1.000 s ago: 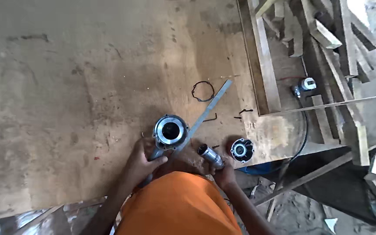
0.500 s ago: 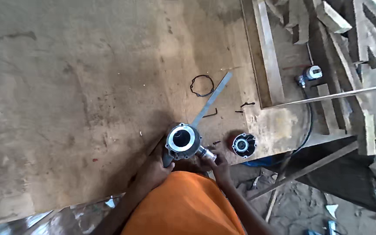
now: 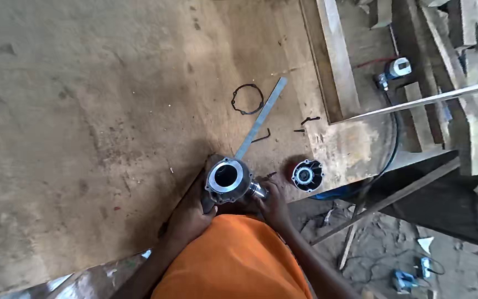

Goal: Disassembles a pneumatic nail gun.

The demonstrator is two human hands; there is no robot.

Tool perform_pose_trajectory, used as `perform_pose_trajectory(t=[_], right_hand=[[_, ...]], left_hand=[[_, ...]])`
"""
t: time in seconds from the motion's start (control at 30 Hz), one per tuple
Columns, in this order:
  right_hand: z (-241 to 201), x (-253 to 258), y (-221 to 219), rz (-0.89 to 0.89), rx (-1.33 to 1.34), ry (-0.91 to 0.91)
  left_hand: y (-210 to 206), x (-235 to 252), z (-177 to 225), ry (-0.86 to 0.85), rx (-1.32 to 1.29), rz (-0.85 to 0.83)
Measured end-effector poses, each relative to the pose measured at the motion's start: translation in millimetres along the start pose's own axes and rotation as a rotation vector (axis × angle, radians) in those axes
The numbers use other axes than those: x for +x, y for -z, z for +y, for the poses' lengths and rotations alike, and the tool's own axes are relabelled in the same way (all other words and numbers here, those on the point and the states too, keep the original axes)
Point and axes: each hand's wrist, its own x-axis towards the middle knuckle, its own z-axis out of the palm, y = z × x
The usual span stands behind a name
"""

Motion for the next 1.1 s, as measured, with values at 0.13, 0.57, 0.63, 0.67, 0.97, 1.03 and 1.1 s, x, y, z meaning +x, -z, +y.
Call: perform_pose_trajectory(t=[0.13, 0.57, 0.63, 0.67, 0.97, 1.03, 1.1], right_hand=[[3, 5, 5, -0.026, -0.028, 0.005], [-148, 10, 99, -0.122, -0.074, 0.426], [-189, 19, 103, -0.467, -0.357, 0.352], [-206, 24, 98, -0.583, -0.496, 0.302], [-256, 52, 73, -0.741, -0.865, 0.316], [-252, 58, 70, -0.817, -0.897, 0.278], [-254, 61, 67, -0.924, -0.939, 0.193]], left_hand=[[0, 0, 2, 0.015, 0.028, -0.026], [7, 0, 8, 0.038, 0.04, -0.114], [6, 1, 9, 0.032, 0.047, -0.122], [7, 2, 10, 0.025, 0.026, -0.139], [17, 4, 6, -0.033, -0.078, -0.19], [20, 1, 9, -0.011, -0.058, -0.216], [20, 1, 10, -0.02, -0.023, -0.237]])
